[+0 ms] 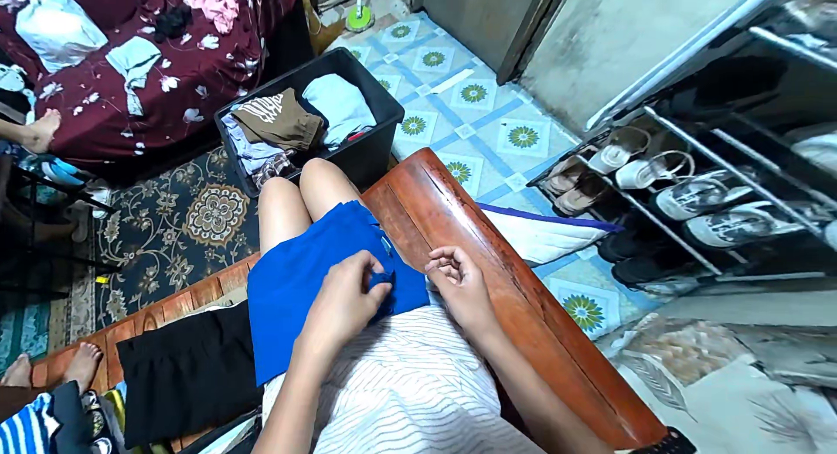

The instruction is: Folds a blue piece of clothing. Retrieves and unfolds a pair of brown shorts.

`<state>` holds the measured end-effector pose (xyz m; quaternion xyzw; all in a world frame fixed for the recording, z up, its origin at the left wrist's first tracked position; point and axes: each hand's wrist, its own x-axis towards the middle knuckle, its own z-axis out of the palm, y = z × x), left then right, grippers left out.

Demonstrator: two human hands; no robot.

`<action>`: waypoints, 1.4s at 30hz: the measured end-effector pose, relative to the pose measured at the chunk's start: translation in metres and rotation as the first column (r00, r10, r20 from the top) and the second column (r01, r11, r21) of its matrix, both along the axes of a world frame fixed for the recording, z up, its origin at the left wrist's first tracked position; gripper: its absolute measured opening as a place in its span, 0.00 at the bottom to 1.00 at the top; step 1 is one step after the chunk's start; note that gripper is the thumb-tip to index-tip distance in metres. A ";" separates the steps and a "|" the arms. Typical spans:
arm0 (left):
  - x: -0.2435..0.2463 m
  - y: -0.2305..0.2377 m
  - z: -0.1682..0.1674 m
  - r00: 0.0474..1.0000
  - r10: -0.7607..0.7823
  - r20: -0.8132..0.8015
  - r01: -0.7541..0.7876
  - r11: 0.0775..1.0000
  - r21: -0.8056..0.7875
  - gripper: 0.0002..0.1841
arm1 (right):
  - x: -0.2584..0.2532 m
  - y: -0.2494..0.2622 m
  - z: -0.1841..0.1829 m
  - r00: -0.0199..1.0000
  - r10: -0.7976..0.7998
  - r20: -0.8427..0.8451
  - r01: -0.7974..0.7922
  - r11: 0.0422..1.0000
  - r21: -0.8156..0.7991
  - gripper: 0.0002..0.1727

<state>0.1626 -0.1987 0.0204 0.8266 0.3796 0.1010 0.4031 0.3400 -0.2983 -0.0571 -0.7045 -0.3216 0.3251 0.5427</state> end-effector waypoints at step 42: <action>0.037 0.135 -0.046 0.999 0.038 0.012 -0.039 0.986 0.165 0.11 | -0.011 -0.016 0.011 0.927 0.307 0.216 -0.259 0.939 -0.225 0.07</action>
